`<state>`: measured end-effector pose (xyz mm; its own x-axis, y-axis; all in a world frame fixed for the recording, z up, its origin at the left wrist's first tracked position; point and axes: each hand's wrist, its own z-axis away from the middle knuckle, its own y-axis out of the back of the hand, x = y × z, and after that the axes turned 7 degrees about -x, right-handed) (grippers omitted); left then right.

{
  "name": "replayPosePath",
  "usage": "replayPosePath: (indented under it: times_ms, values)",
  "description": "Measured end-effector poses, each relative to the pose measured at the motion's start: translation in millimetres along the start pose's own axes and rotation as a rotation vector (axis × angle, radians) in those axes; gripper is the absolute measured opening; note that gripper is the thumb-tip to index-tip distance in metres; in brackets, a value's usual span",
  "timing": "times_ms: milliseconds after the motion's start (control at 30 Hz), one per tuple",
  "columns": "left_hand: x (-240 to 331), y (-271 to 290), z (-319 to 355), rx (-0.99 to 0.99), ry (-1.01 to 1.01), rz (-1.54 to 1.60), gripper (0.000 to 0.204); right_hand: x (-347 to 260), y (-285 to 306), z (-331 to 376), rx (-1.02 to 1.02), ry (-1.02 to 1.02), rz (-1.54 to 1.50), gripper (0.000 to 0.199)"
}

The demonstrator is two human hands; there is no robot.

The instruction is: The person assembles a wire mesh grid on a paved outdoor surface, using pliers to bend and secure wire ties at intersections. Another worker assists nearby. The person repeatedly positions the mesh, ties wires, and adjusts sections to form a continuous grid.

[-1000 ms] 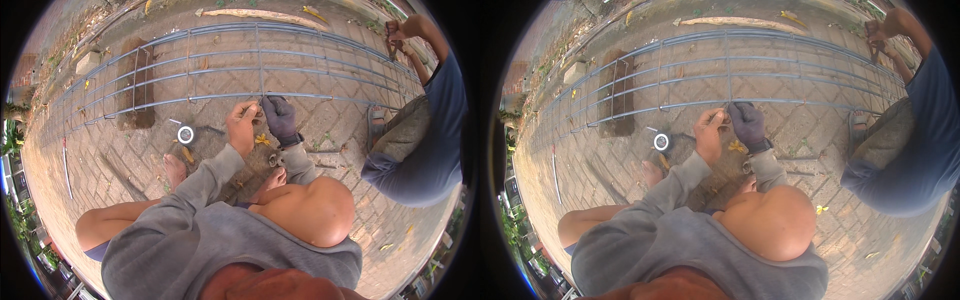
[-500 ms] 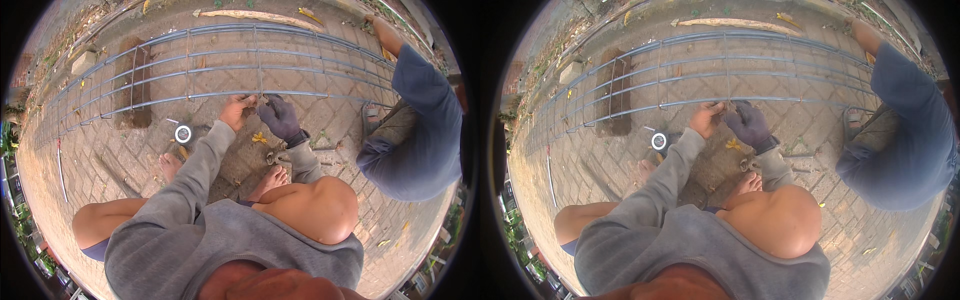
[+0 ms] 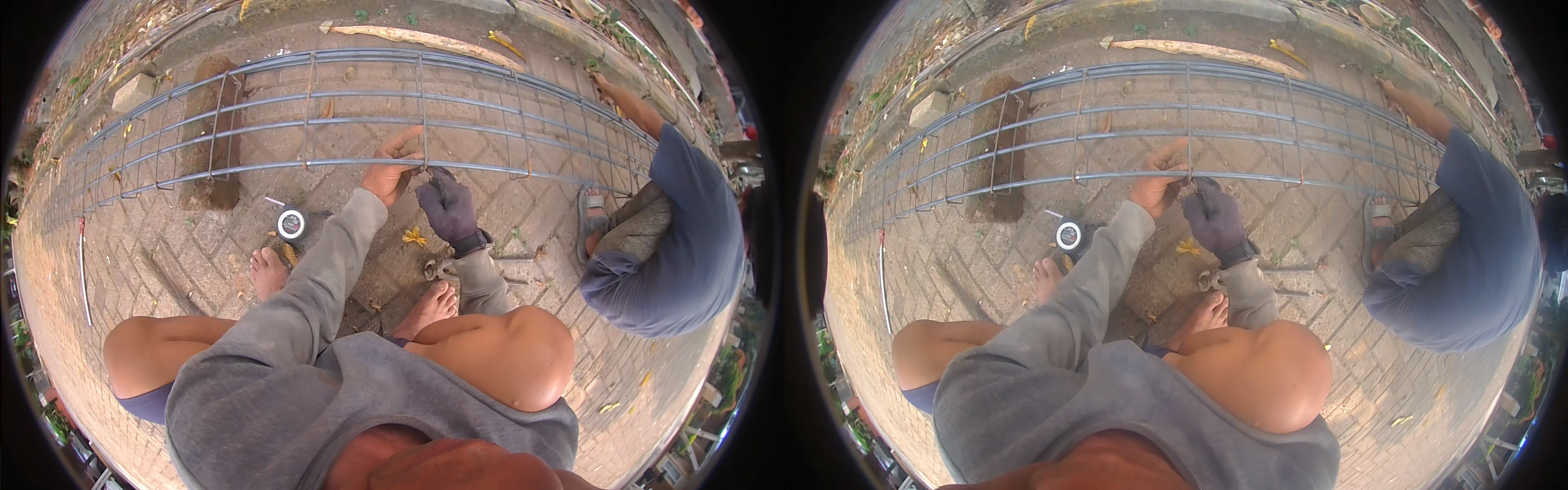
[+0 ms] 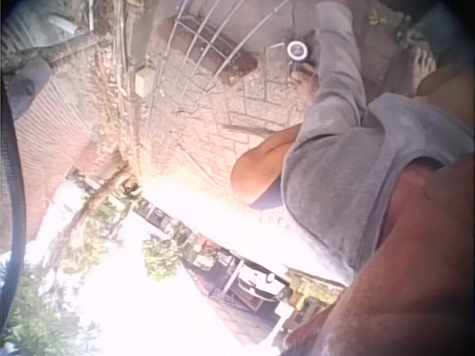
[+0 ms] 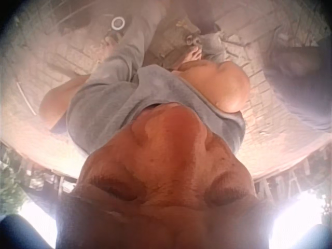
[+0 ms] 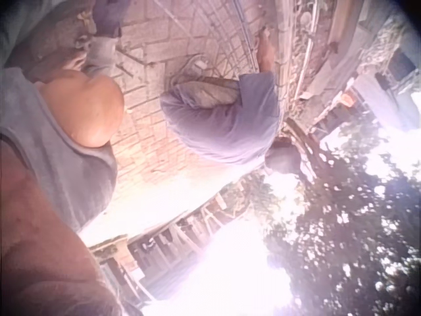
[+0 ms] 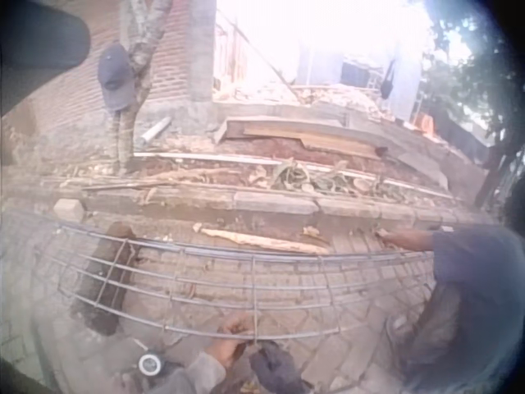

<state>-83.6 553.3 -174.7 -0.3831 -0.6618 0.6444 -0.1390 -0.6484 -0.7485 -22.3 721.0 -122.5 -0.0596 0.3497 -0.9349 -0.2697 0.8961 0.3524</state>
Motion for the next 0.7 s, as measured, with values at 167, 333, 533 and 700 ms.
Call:
replayPosePath:
  times_ms: [167,333,533,700]
  values:
    - [0,-13,19,0.083,-0.016,0.07,0.06,1,0,-1,0.013,0.033,0.065,0.038]
    - [3,-49,74,0.455,-0.153,-0.988,0.04,4,3,-2,0.016,0.099,0.227,0.041]
    - [59,-63,34,0.331,-0.369,-1.716,0.025,6,7,-3,0.025,0.133,0.265,0.041]
    - [99,-48,-30,-0.075,0.517,-1.397,0.031,10,10,-3,0.02,0.142,0.289,0.041]
